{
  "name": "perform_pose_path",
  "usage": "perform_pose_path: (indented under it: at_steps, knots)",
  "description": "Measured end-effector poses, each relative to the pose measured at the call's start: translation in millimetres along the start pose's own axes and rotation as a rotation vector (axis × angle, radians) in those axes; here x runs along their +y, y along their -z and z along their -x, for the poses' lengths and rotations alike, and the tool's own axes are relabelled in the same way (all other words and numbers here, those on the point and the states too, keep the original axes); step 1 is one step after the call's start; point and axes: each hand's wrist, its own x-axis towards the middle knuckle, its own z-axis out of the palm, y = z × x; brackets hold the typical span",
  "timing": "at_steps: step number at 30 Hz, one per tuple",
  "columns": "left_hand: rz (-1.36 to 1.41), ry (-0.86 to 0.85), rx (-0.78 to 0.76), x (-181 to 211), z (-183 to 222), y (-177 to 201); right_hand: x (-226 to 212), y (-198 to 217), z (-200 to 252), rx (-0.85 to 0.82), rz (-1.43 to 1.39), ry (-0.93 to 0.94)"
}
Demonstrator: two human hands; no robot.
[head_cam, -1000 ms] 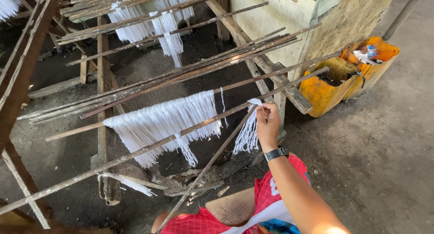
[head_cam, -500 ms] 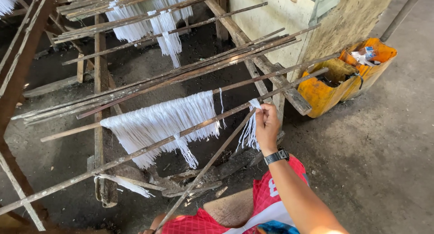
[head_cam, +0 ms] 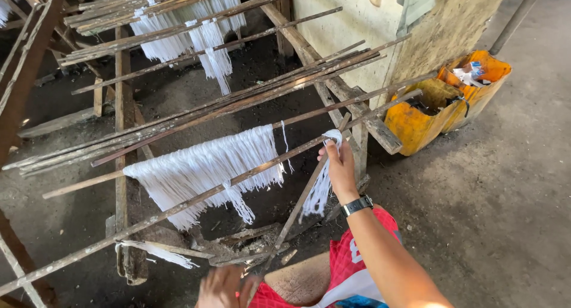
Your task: Separating thin white fibers from a bundle and hanging them over wooden rods on a rack for processing.
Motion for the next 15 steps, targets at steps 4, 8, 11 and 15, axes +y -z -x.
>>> perform_pose_path:
  at_steps: [4, 8, 11, 15]
  knots:
    - [-0.262, -0.161, 0.409, 20, -90, 59, -2, 0, -6, -0.047, -0.072, -0.008]
    - [-0.538, -0.119, 0.408, -10, -143, 58, -5, 6, -16, -0.068, 0.207, 0.242]
    - [-0.504, -0.138, 0.347, -17, -166, 63, -6, 6, -23, -0.064, 0.211, 0.199]
    - [-0.318, -0.206, 0.357, -19, -170, 66, -11, 8, -34, 0.075, 0.243, 0.178]
